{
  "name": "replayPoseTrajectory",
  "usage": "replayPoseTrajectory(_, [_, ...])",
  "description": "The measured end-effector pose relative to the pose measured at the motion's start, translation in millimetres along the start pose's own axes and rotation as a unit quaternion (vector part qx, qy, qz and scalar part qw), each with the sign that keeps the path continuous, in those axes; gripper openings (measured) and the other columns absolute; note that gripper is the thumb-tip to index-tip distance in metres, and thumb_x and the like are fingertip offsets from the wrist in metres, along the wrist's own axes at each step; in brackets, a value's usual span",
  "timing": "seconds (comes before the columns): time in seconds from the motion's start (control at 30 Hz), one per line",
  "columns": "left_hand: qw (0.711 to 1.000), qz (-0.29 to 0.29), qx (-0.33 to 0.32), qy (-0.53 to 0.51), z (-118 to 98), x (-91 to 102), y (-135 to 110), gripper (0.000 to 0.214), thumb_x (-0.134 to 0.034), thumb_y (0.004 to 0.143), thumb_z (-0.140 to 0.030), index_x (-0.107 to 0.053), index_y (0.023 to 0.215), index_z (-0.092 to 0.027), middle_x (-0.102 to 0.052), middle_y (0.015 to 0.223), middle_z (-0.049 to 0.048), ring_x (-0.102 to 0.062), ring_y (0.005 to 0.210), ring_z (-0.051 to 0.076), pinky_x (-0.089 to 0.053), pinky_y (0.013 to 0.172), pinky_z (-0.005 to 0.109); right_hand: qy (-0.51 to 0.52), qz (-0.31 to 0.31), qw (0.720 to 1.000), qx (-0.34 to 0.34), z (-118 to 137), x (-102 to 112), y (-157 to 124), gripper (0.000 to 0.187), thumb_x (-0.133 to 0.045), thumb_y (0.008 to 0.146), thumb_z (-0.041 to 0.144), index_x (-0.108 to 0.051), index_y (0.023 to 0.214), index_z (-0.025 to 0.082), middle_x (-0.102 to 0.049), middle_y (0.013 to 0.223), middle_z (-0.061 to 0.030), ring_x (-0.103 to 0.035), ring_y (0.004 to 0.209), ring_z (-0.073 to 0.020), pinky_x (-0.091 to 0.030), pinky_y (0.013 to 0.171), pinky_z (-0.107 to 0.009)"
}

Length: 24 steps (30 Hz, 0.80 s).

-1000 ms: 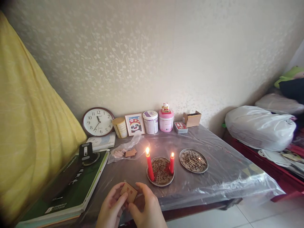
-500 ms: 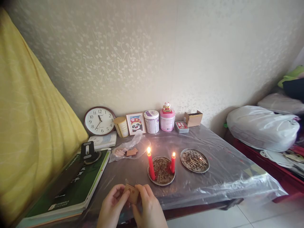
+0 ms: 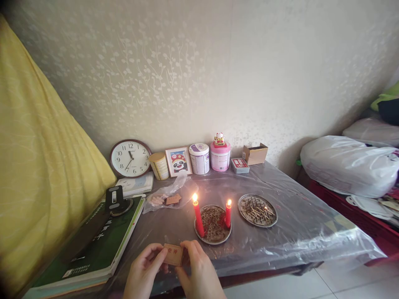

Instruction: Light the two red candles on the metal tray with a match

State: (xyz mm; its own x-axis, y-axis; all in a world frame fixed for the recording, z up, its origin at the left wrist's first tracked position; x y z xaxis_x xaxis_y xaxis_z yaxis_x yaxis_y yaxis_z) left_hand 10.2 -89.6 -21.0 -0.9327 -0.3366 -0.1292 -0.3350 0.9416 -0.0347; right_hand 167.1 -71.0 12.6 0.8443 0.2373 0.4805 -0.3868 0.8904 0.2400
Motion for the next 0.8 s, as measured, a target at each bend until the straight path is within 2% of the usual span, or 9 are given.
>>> replayPoseTrajectory(0.13, [0.999, 0.006, -0.002, 0.033, -2, 1.3, 2, 0.026, -0.074, 0.067, -0.045, -0.067, 0.065, -0.020, -0.066, 0.056, 0.0026, -0.058, 0.050, 0.020, -0.047, 0.051, 0.029, 0.024, 0.000, 1.000, -0.017, -5, 1, 2, 0.043, -0.056, 0.064, -0.001, -0.061, 0.101, 0.017, -0.063, 0.091, -0.0044, -0.062, 0.078, -0.0181, -0.050, 0.071, -0.029])
replayPoseTrajectory(0.23, [0.999, 0.003, 0.002, 0.039, -3, 2.8, 4, 0.026, -0.074, 0.068, -0.045, -0.068, 0.066, -0.020, -0.067, 0.057, 0.0029, -0.059, 0.051, 0.020, -0.048, 0.052, 0.029, 0.094, -0.007, 0.994, -0.063, -14, 0, 3, 0.036, -0.061, 0.067, 0.006, -0.064, 0.101, 0.018, -0.066, 0.089, -0.0044, -0.063, 0.078, -0.0190, -0.051, 0.070, -0.028])
replayPoseTrajectory(0.33, [0.999, -0.004, 0.004, 0.039, -4, 3.1, 4, 0.027, -0.074, 0.067, -0.046, -0.069, 0.067, -0.019, -0.068, 0.060, 0.0041, -0.060, 0.052, 0.020, -0.049, 0.052, 0.030, 0.194, -0.021, 0.974, -0.118, -25, -2, 4, 0.022, -0.061, 0.078, 0.023, -0.066, 0.098, 0.017, -0.070, 0.088, -0.0061, -0.065, 0.080, -0.0209, -0.051, 0.071, -0.029])
replayPoseTrajectory(0.43, [1.000, 0.003, 0.011, -0.001, -2, -1.6, 1, 0.027, -0.076, 0.066, -0.044, -0.068, 0.066, -0.018, -0.068, 0.060, 0.0041, -0.059, 0.051, 0.019, -0.049, 0.052, 0.030, 0.272, -0.026, 0.950, -0.154, -32, -4, 6, 0.025, -0.062, 0.079, 0.035, -0.068, 0.093, 0.015, -0.071, 0.083, -0.0074, -0.064, 0.074, -0.0211, -0.049, 0.066, -0.029])
replayPoseTrajectory(0.5, [0.998, -0.002, 0.013, -0.060, -1, -5.8, -1, 0.027, -0.080, 0.063, -0.040, -0.069, 0.075, -0.019, -0.070, 0.069, 0.0050, -0.061, 0.056, 0.020, -0.050, 0.051, 0.030, 0.303, -0.031, 0.938, -0.168, -34, -4, 8, 0.027, -0.065, 0.076, 0.037, -0.068, 0.090, 0.014, -0.070, 0.077, -0.0062, -0.062, 0.066, -0.0191, -0.048, 0.061, -0.028])
replayPoseTrajectory(0.63, [0.989, 0.011, 0.011, -0.146, -1, -18.4, -8, 0.050, -0.085, 0.056, -0.032, -0.068, 0.101, -0.021, -0.072, 0.097, 0.0116, -0.065, 0.066, 0.023, -0.051, 0.048, 0.031, 0.347, -0.030, 0.919, -0.187, -32, -2, 9, 0.027, -0.069, 0.071, 0.037, -0.069, 0.085, 0.013, -0.067, 0.070, -0.0037, -0.057, 0.058, -0.0152, -0.045, 0.056, -0.027])
replayPoseTrajectory(0.8, [0.987, 0.068, 0.025, -0.142, -4, -29.7, -11, 0.038, -0.086, 0.055, -0.029, -0.071, 0.088, -0.018, -0.072, 0.098, 0.0126, -0.065, 0.061, 0.021, -0.051, 0.049, 0.032, 0.377, -0.009, 0.907, -0.186, -27, -2, 9, 0.026, -0.069, 0.070, 0.034, -0.069, 0.084, 0.012, -0.067, 0.068, -0.0030, -0.054, 0.056, -0.0127, -0.042, 0.054, -0.024])
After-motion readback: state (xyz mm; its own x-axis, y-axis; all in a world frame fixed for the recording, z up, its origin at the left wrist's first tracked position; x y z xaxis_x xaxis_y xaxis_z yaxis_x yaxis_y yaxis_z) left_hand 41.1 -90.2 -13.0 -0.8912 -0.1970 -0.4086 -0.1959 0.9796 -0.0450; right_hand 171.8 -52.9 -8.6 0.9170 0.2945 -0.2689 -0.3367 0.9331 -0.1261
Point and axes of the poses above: each hand's wrist, its own y-axis towards the middle knuckle, its own x-axis out of the back of the hand, z = x × y, the point moved 7 cm from there along y, towards the middle knuckle
